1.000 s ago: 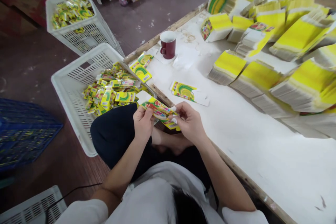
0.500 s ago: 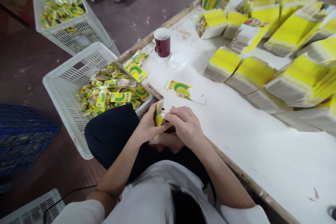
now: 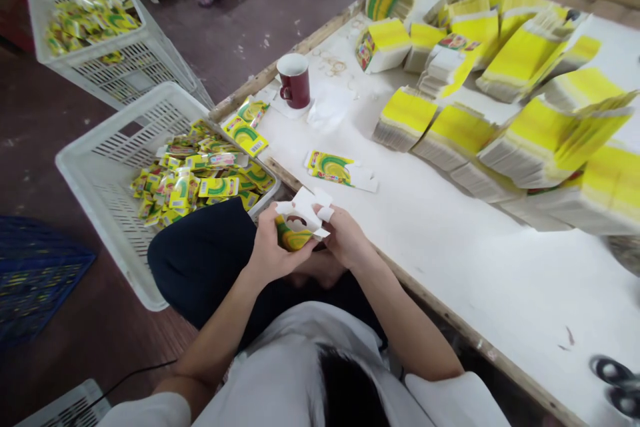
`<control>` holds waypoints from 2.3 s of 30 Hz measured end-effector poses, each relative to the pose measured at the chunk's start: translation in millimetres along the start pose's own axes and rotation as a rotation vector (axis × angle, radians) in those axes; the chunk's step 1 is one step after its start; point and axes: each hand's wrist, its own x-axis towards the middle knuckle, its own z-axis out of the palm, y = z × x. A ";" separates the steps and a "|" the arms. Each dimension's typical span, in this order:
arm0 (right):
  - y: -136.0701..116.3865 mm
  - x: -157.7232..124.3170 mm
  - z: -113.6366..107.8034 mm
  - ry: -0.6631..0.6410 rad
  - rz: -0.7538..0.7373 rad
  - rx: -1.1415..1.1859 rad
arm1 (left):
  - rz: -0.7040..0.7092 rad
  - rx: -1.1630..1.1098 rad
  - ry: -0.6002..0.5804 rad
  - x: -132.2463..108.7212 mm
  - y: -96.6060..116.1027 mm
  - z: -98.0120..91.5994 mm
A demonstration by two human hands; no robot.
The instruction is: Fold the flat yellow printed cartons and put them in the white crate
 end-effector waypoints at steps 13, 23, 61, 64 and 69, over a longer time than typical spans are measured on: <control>23.0 -3.0 5.7 -0.168 -0.036 0.072 | -0.125 0.041 -0.265 12.4 9.5 -2.1; 10.3 -13.5 2.6 -0.188 -0.404 -0.501 | -0.188 -0.035 -0.230 11.5 -5.6 -0.1; 5.2 84.6 -64.8 0.272 -0.044 -1.392 | -0.568 -0.628 0.512 29.2 -37.5 -33.6; 10.4 82.6 -56.6 0.241 -0.035 -1.446 | -0.569 -0.647 0.377 24.2 -34.2 -23.6; 10.8 79.0 -55.8 0.321 -0.037 -1.460 | -0.549 -0.652 0.229 18.5 -33.5 -18.8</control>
